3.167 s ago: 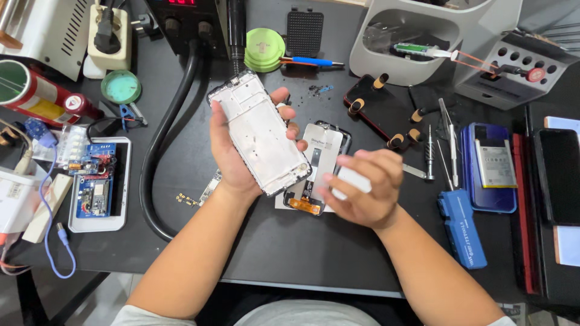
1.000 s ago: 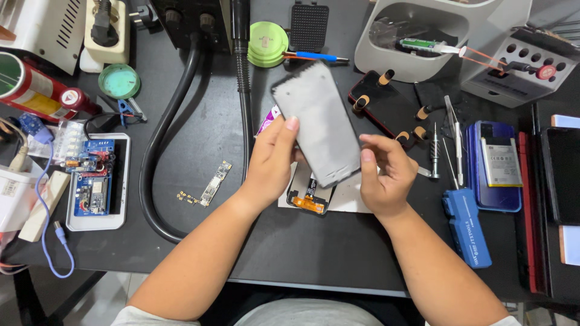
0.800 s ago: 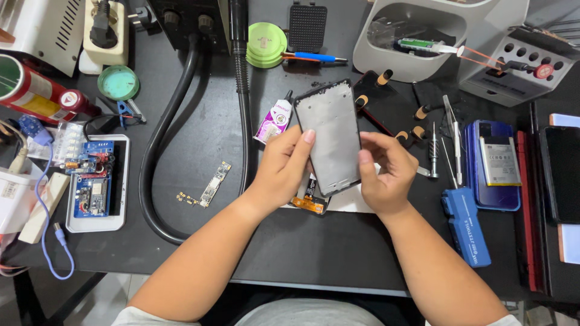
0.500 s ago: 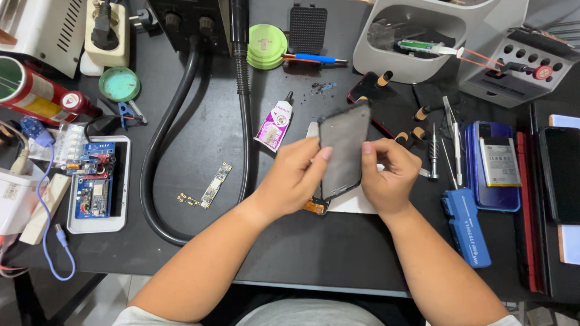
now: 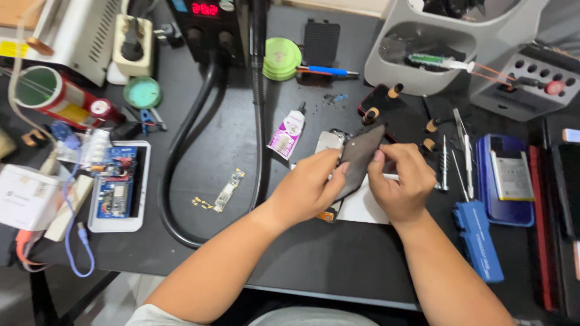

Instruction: The person applies adhesive to a smartphone screen and aligns it with the phone frame. They use a heat gun to warm the screen and then apply glue along the edges. The person handles the screen and frame repeatedly, preparing for reassembly.

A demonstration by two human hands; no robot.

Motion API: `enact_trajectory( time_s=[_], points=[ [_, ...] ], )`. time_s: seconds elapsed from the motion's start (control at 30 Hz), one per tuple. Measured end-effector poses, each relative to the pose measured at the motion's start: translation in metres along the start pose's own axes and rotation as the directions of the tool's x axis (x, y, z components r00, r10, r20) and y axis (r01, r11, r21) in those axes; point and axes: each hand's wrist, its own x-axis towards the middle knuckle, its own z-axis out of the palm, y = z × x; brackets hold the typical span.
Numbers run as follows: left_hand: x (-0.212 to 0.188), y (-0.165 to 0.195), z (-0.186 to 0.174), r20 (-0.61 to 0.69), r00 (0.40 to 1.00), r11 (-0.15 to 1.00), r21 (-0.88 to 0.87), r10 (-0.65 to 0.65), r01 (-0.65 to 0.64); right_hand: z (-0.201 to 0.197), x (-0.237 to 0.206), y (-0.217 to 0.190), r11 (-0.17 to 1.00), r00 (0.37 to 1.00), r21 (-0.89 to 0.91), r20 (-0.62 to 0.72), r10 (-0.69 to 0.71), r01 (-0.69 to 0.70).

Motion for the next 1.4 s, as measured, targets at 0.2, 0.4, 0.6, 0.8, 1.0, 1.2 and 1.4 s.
enact_trajectory(
  time_s=[0.2,0.4,0.6,0.8,1.0,1.2,1.4],
  points=[
    [0.001,0.001,0.002,-0.023,1.0,0.997,-0.074,0.004,-0.006,-0.003,0.003,0.002,0.993,0.999,-0.114,0.041,-0.02,0.024],
    [0.001,-0.007,0.004,-0.086,0.995,0.998,-0.043,-0.05,0.046,-0.002,-0.001,0.008,0.994,0.992,-0.026,0.056,0.111,-0.11],
    [0.0,-0.003,0.004,-0.044,0.997,0.995,-0.087,-0.055,0.051,0.002,-0.001,0.002,0.987,0.986,0.09,0.115,0.122,-0.132],
    [0.001,-0.001,0.003,-0.041,0.995,0.991,-0.1,-0.092,0.087,0.004,-0.005,0.004,0.993,0.991,0.077,0.101,0.085,-0.093],
    [0.001,-0.002,0.004,-0.078,0.995,0.992,-0.113,-0.058,0.049,0.003,-0.008,0.008,0.994,0.992,0.065,0.098,0.085,-0.091],
    [0.002,-0.01,0.005,-0.129,0.982,0.978,-0.173,-0.137,0.114,0.002,-0.003,0.003,0.991,0.99,0.11,0.124,0.066,-0.08],
    [0.0,-0.023,0.006,0.038,0.956,0.867,-0.412,-0.292,0.282,0.002,-0.004,0.002,0.99,0.99,0.119,0.125,0.067,-0.082]
  ],
)
